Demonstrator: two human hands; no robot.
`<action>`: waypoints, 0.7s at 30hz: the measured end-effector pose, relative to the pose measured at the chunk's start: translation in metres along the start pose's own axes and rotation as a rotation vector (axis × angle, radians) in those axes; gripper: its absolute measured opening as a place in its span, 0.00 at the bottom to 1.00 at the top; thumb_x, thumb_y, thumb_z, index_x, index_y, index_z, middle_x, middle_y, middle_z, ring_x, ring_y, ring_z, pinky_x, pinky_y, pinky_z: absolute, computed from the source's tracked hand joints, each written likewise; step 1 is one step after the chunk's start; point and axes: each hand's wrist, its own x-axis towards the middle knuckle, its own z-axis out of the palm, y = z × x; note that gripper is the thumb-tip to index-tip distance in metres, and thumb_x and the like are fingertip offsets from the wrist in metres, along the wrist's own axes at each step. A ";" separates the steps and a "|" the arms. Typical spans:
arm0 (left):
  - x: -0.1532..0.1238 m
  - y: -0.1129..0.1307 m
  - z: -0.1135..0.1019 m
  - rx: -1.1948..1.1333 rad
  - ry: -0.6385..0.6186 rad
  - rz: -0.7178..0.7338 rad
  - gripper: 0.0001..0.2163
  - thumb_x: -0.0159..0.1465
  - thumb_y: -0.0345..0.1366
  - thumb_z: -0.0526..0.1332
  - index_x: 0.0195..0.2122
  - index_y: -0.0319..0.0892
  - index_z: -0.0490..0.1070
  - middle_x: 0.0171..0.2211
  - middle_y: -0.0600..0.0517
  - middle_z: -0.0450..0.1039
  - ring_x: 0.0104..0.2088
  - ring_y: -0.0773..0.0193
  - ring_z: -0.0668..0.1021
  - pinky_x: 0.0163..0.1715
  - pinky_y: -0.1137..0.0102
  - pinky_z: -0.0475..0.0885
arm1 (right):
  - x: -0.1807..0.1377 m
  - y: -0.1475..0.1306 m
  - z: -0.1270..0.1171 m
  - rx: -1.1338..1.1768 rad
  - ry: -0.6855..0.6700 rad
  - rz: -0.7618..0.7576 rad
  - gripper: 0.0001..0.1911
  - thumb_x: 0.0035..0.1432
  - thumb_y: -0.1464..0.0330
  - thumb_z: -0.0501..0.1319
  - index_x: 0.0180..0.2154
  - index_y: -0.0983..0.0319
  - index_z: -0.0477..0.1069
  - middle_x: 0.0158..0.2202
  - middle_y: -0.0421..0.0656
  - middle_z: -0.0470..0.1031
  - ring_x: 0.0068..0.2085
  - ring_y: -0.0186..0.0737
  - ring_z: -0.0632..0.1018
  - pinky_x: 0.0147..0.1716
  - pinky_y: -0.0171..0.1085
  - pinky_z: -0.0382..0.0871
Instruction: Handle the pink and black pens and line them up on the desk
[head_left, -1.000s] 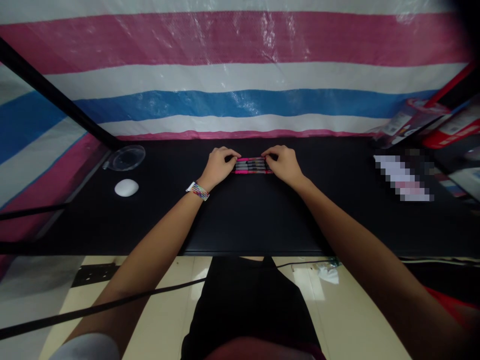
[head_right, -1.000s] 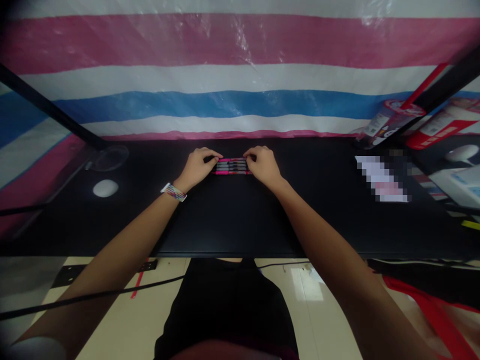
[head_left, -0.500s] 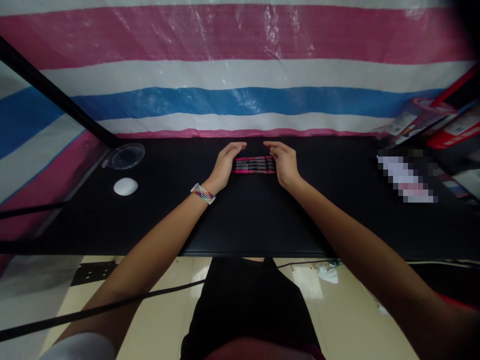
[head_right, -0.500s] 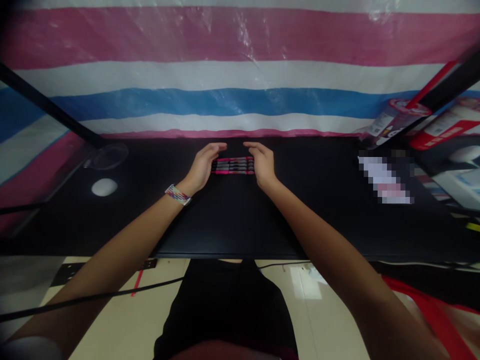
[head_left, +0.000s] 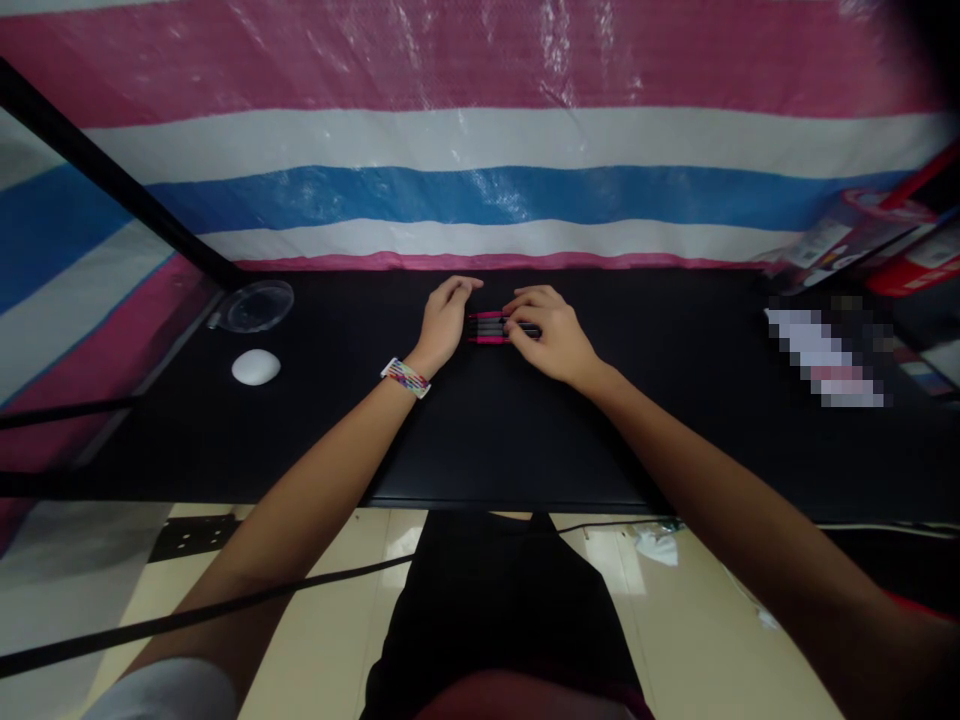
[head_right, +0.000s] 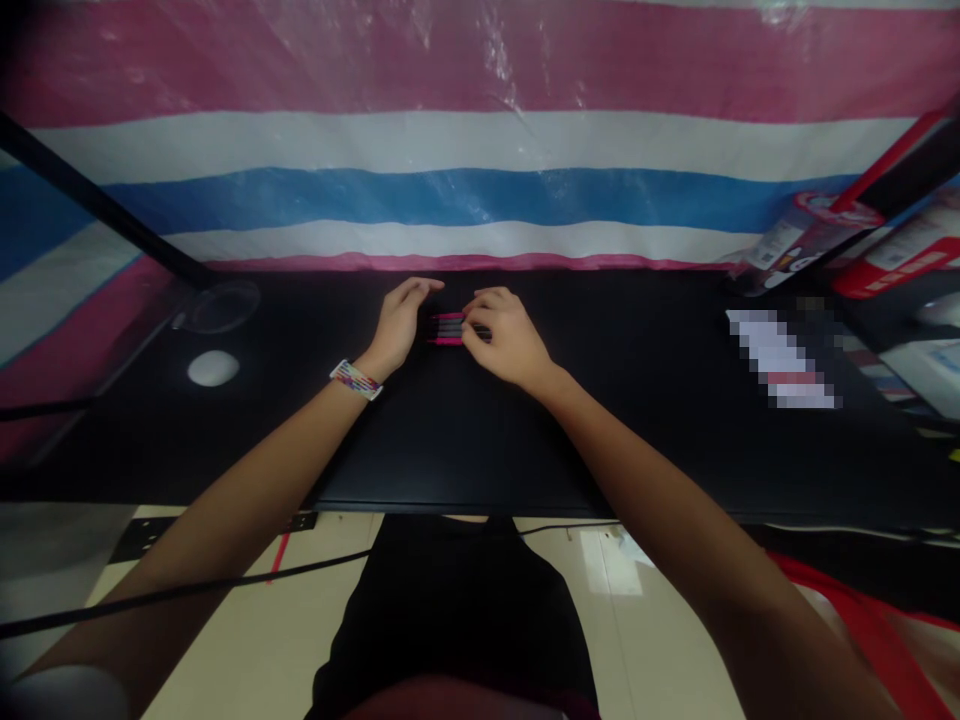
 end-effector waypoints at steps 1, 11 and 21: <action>0.000 0.000 -0.001 0.008 -0.001 0.005 0.12 0.75 0.41 0.60 0.42 0.47 0.83 0.48 0.48 0.86 0.55 0.53 0.83 0.64 0.56 0.73 | -0.001 -0.002 0.001 -0.032 -0.037 -0.043 0.08 0.63 0.67 0.66 0.30 0.53 0.80 0.44 0.47 0.83 0.63 0.64 0.75 0.68 0.64 0.63; -0.004 0.010 0.000 0.138 -0.014 0.017 0.11 0.76 0.36 0.57 0.41 0.47 0.80 0.46 0.49 0.85 0.51 0.55 0.83 0.59 0.59 0.74 | -0.003 -0.008 -0.002 -0.366 -0.257 -0.311 0.03 0.65 0.68 0.68 0.40 0.59 0.82 0.41 0.49 0.81 0.47 0.55 0.75 0.51 0.55 0.70; -0.017 0.040 -0.001 0.284 -0.206 0.286 0.18 0.79 0.44 0.58 0.33 0.46 0.78 0.32 0.51 0.81 0.38 0.58 0.81 0.49 0.60 0.74 | -0.002 -0.003 -0.006 -0.182 -0.082 -0.260 0.09 0.67 0.72 0.63 0.45 0.59 0.81 0.44 0.46 0.78 0.40 0.44 0.79 0.40 0.43 0.73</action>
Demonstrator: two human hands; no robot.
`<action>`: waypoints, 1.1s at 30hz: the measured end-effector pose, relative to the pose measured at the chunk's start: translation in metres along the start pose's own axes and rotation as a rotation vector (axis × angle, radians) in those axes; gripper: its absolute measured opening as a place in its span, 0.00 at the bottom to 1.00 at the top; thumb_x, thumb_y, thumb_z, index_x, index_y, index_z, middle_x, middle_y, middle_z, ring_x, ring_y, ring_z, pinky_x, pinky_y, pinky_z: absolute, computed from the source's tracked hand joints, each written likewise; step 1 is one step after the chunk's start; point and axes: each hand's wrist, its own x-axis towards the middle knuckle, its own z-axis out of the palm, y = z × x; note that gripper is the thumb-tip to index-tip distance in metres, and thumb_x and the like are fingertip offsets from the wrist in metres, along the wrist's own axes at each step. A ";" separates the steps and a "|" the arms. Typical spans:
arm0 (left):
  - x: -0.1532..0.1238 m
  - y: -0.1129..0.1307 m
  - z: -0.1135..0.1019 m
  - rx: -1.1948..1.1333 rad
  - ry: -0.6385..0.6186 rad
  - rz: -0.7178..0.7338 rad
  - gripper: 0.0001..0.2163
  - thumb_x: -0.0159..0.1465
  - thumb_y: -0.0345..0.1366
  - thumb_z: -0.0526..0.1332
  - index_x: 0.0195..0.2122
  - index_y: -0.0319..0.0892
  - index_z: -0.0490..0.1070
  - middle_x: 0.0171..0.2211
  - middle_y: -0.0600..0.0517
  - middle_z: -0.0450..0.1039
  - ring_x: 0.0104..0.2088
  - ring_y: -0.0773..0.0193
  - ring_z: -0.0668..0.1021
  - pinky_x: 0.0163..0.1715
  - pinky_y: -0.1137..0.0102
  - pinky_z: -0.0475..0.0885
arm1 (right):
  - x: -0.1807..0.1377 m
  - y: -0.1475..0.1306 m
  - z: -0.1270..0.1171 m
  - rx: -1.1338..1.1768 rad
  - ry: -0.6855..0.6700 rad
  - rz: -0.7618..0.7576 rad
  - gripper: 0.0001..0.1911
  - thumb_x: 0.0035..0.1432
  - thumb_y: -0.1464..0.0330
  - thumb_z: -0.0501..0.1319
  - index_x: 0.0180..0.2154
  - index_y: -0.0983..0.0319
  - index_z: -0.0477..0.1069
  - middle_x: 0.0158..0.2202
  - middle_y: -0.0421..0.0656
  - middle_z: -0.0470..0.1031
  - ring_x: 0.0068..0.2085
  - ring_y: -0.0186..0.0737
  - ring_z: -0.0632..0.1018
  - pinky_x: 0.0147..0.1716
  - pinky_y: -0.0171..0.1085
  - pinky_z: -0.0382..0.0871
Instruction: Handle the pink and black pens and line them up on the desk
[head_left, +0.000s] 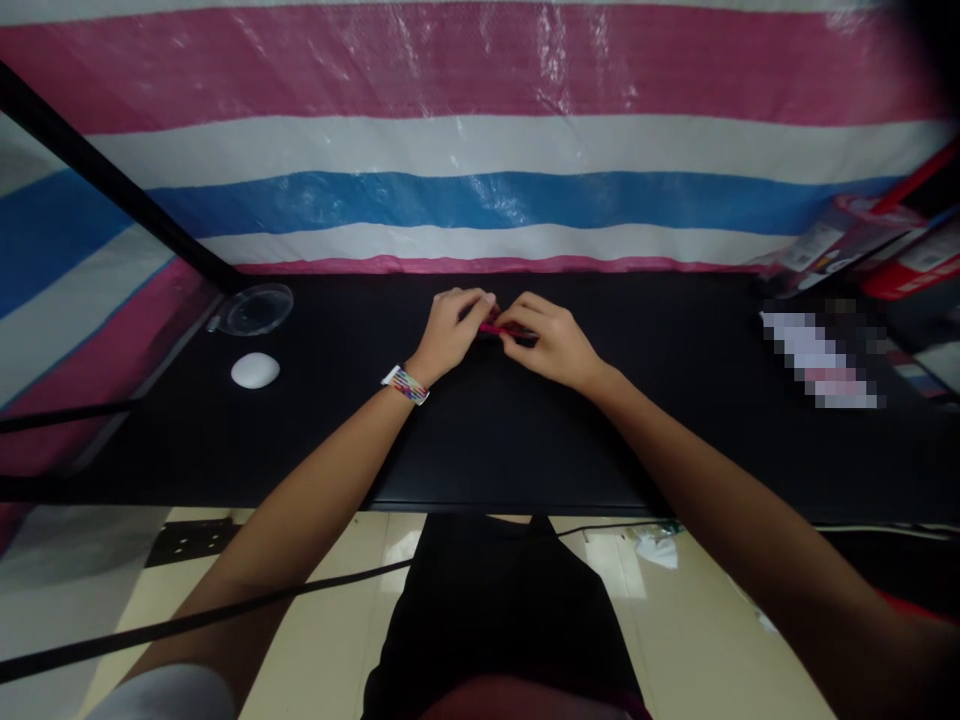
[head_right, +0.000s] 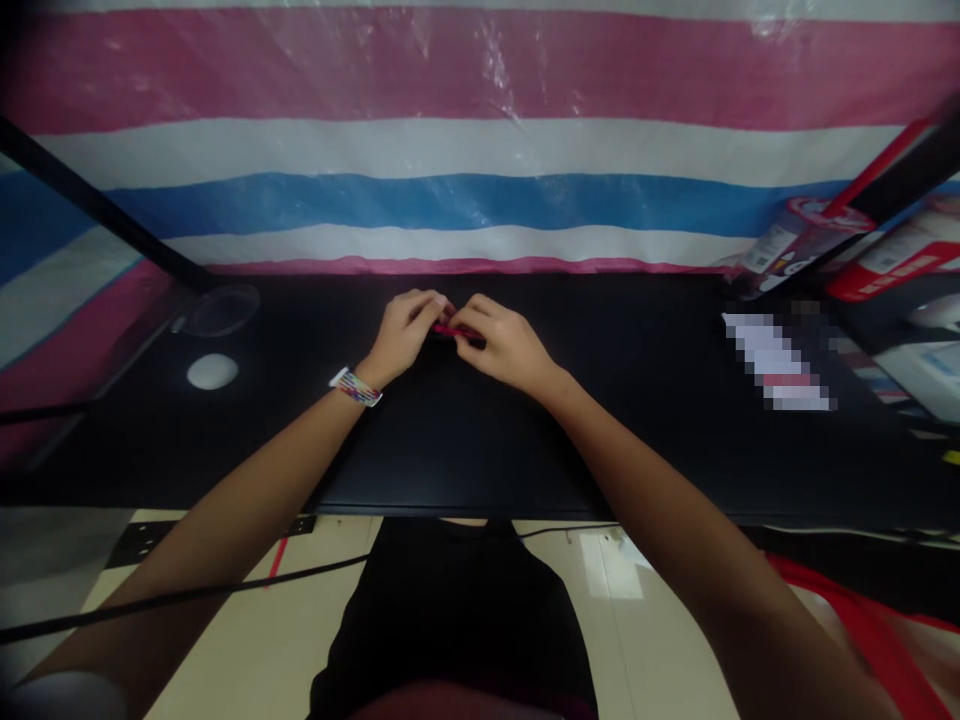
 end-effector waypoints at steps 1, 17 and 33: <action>0.000 0.002 -0.001 0.021 -0.045 0.018 0.18 0.78 0.45 0.59 0.32 0.46 0.78 0.30 0.51 0.81 0.36 0.58 0.80 0.47 0.61 0.73 | 0.000 0.002 -0.001 0.007 0.046 0.022 0.09 0.68 0.71 0.63 0.46 0.58 0.81 0.44 0.46 0.78 0.40 0.44 0.79 0.40 0.43 0.73; 0.005 -0.016 -0.002 -0.220 0.112 -0.067 0.14 0.74 0.50 0.67 0.43 0.45 0.81 0.37 0.50 0.84 0.39 0.61 0.84 0.42 0.66 0.77 | 0.006 0.038 -0.017 0.770 0.270 0.652 0.14 0.52 0.57 0.79 0.37 0.57 0.86 0.30 0.41 0.80 0.28 0.35 0.75 0.28 0.38 0.72; 0.010 -0.022 -0.004 -0.240 0.131 -0.145 0.18 0.75 0.52 0.65 0.36 0.44 0.80 0.29 0.50 0.81 0.31 0.64 0.82 0.37 0.66 0.78 | 0.005 0.042 -0.012 0.801 0.353 0.654 0.16 0.50 0.57 0.80 0.39 0.57 0.85 0.33 0.41 0.81 0.32 0.39 0.81 0.41 0.45 0.83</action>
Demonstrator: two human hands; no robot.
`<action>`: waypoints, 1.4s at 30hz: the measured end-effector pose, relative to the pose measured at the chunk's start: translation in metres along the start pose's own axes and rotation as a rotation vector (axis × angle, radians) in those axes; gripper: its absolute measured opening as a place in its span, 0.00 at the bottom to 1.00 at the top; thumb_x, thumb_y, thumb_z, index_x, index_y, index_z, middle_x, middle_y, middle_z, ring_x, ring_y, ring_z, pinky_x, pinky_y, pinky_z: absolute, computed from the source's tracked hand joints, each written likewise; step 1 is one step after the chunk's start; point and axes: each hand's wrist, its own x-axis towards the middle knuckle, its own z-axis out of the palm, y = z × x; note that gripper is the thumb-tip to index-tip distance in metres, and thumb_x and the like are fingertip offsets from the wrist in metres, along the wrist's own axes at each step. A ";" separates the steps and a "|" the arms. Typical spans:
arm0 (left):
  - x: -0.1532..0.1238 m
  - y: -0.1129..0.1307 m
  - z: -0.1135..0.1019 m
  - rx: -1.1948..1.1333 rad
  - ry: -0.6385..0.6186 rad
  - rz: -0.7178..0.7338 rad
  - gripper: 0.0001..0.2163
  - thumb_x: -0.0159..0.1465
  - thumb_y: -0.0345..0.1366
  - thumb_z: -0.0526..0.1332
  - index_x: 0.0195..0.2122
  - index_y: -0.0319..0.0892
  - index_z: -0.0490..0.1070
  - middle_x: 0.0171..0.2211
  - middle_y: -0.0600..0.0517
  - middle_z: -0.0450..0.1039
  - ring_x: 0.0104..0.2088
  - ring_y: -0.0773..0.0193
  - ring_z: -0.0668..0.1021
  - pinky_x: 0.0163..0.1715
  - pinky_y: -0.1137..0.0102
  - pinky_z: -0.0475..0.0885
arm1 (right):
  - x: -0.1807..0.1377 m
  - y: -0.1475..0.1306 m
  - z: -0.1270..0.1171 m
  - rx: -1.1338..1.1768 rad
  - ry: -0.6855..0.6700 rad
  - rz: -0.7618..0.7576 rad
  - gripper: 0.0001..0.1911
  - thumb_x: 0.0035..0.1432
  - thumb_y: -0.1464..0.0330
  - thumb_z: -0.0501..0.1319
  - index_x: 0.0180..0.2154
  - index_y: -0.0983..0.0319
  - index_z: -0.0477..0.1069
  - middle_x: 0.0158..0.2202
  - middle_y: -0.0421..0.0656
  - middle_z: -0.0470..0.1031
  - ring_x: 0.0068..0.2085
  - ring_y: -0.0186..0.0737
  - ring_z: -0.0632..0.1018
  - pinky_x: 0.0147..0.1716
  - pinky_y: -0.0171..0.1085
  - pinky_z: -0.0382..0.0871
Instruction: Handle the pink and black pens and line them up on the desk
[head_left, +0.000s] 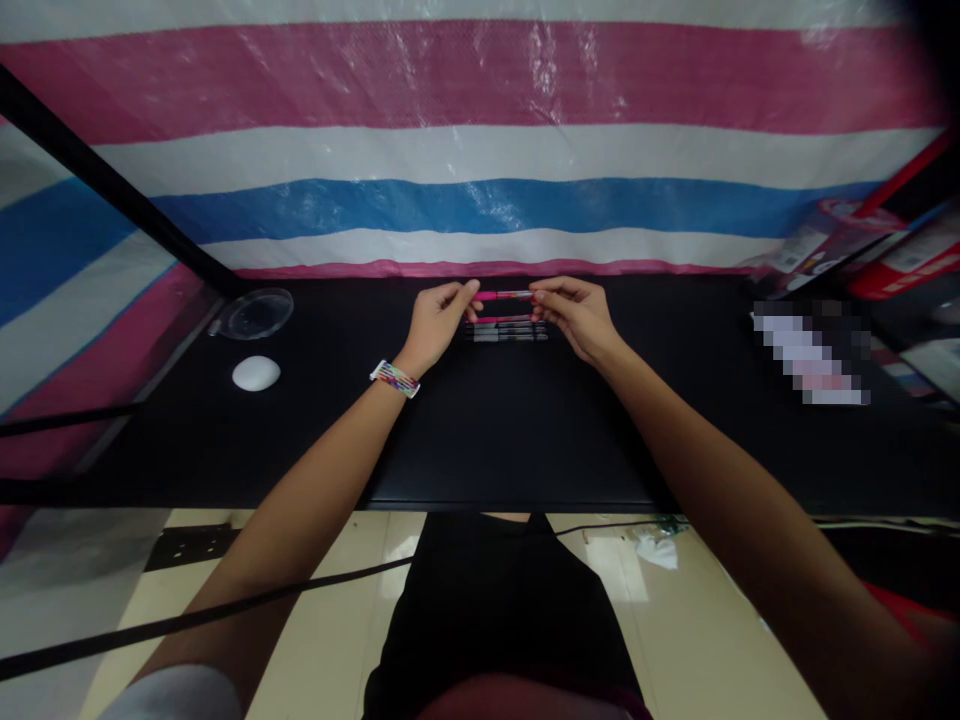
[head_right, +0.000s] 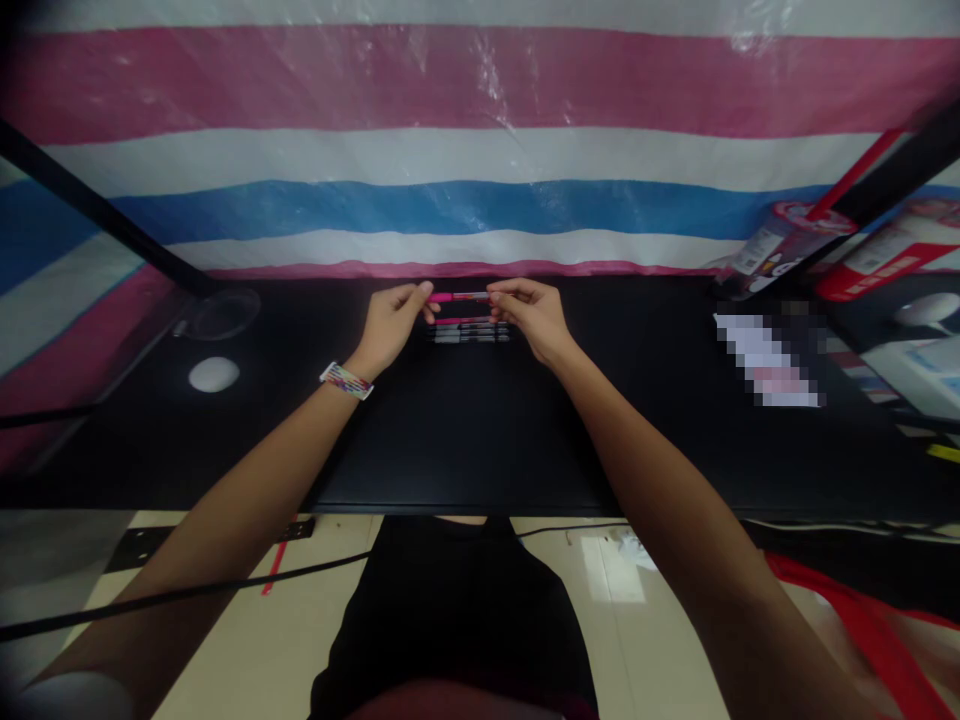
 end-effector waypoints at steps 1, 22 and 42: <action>0.000 0.000 0.000 -0.005 0.003 -0.022 0.19 0.76 0.52 0.63 0.35 0.44 0.80 0.26 0.51 0.79 0.29 0.64 0.81 0.36 0.66 0.78 | 0.000 0.001 -0.001 -0.009 0.000 -0.002 0.16 0.50 0.57 0.79 0.39 0.57 0.85 0.32 0.41 0.81 0.32 0.40 0.81 0.41 0.46 0.83; 0.003 -0.004 -0.004 -0.008 0.018 -0.029 0.22 0.74 0.55 0.65 0.29 0.45 0.75 0.23 0.53 0.75 0.25 0.66 0.77 0.32 0.67 0.75 | 0.003 0.006 -0.002 -0.029 0.060 0.004 0.12 0.53 0.61 0.74 0.39 0.57 0.83 0.32 0.41 0.79 0.33 0.40 0.80 0.41 0.47 0.83; 0.008 -0.013 -0.009 -0.065 0.089 -0.044 0.15 0.73 0.46 0.67 0.31 0.45 0.75 0.27 0.52 0.78 0.29 0.66 0.81 0.36 0.67 0.79 | 0.006 0.011 -0.005 -0.003 0.131 -0.031 0.09 0.53 0.64 0.75 0.38 0.55 0.83 0.31 0.39 0.79 0.33 0.38 0.80 0.41 0.44 0.83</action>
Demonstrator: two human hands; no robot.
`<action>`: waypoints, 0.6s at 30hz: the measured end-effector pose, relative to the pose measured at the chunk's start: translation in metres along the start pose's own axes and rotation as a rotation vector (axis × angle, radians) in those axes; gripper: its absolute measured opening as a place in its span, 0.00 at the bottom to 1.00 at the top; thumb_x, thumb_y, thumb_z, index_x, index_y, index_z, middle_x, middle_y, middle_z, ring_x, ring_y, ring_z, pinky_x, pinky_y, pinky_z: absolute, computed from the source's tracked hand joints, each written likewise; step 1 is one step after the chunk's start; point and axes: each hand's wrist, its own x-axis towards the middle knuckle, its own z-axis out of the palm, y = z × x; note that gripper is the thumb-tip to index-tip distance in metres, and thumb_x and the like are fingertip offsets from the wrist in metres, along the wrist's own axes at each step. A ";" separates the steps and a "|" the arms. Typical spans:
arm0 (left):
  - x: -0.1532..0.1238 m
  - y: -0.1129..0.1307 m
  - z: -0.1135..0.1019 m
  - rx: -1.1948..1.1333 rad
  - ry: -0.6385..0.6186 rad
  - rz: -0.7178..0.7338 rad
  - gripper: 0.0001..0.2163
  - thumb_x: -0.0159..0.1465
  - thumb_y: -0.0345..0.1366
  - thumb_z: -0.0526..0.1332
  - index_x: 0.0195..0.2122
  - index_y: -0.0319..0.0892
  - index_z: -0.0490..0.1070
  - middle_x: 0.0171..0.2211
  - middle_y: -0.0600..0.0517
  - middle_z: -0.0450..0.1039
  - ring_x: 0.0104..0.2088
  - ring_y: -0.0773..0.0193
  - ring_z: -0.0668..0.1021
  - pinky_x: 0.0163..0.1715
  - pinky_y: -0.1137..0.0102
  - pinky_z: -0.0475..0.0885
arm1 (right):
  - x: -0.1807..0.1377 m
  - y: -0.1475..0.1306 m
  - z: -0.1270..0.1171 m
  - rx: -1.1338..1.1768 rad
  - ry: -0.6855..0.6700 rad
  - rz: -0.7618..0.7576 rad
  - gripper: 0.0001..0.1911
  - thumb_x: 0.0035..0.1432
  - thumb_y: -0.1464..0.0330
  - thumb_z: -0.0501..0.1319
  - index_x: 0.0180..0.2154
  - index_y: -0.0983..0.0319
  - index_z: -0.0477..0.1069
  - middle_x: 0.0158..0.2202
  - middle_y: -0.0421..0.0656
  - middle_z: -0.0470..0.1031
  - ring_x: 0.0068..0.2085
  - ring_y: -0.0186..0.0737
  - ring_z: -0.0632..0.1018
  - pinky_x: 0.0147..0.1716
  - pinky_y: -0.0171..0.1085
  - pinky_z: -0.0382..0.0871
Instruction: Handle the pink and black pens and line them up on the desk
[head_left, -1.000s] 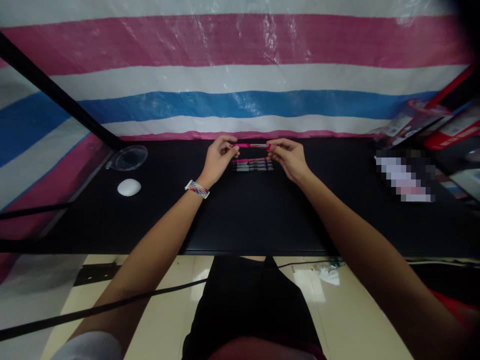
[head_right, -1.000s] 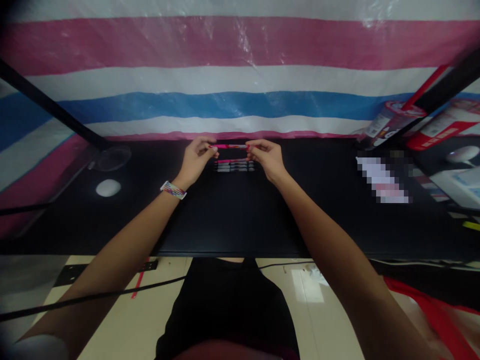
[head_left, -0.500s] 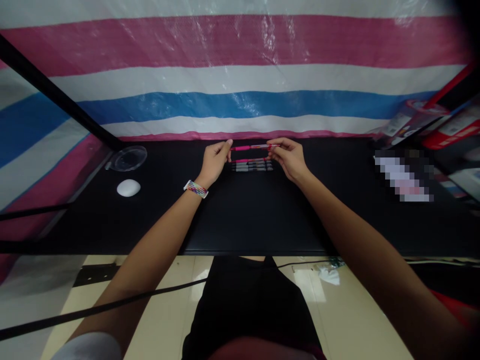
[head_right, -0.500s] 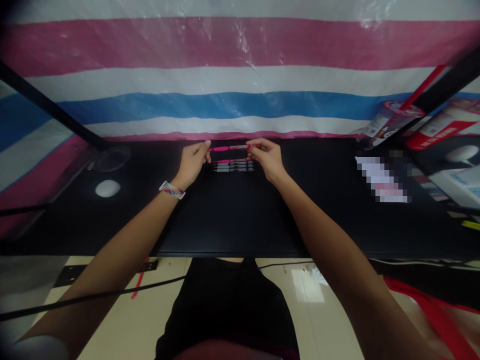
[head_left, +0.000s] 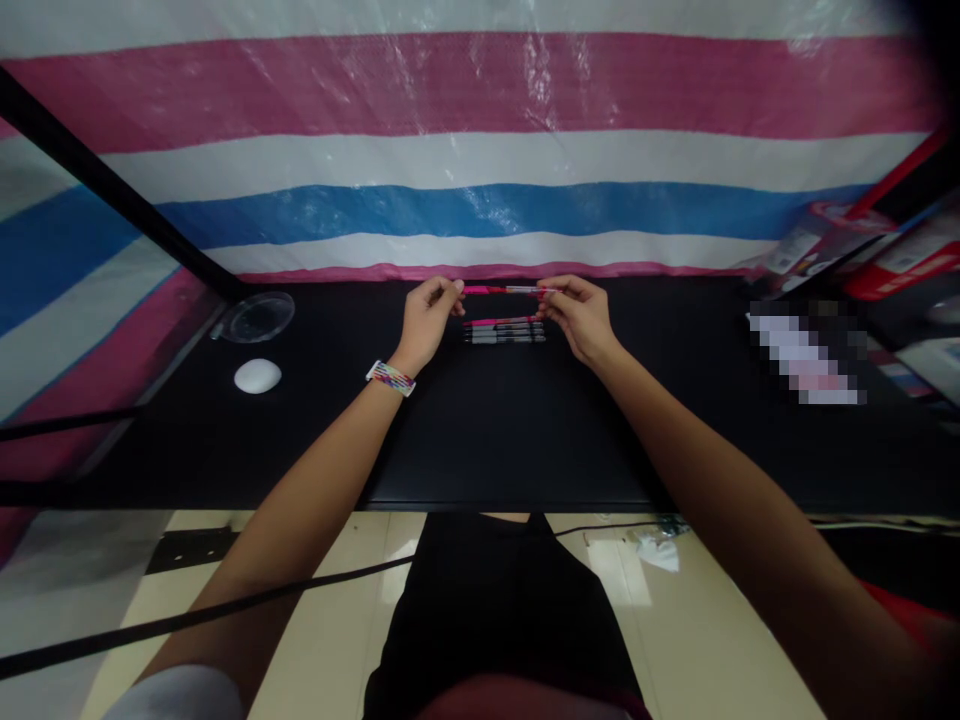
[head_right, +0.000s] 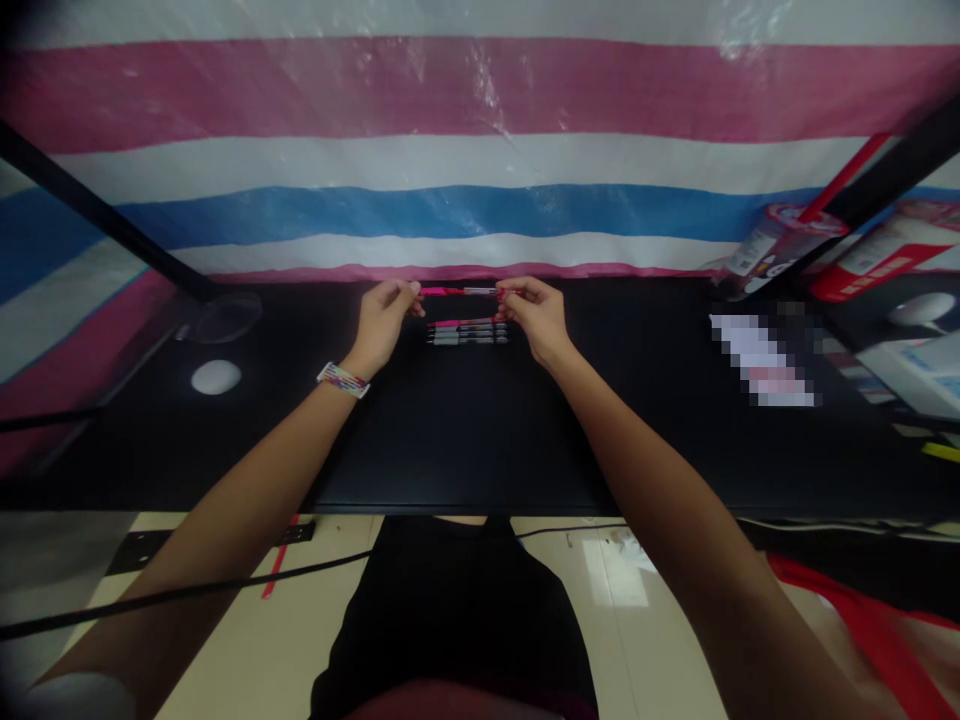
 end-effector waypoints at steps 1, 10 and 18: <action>0.001 -0.002 0.000 -0.017 0.008 0.000 0.11 0.71 0.44 0.69 0.34 0.45 0.77 0.29 0.51 0.79 0.31 0.65 0.82 0.36 0.67 0.80 | 0.001 0.000 0.000 -0.005 0.023 -0.001 0.09 0.52 0.64 0.75 0.38 0.55 0.82 0.31 0.38 0.79 0.32 0.38 0.80 0.41 0.44 0.83; 0.001 -0.003 -0.002 -0.002 0.052 0.013 0.06 0.67 0.32 0.69 0.43 0.46 0.84 0.39 0.49 0.86 0.41 0.61 0.87 0.45 0.64 0.83 | 0.011 0.006 -0.012 -0.094 0.079 -0.032 0.10 0.52 0.62 0.68 0.38 0.55 0.78 0.32 0.40 0.75 0.32 0.39 0.78 0.41 0.46 0.83; 0.001 0.001 0.000 -0.010 0.081 0.008 0.04 0.64 0.34 0.74 0.41 0.45 0.84 0.43 0.47 0.88 0.44 0.59 0.87 0.49 0.61 0.84 | 0.010 0.005 -0.010 -0.060 0.110 -0.024 0.10 0.50 0.63 0.69 0.37 0.56 0.79 0.30 0.39 0.76 0.31 0.37 0.77 0.37 0.43 0.80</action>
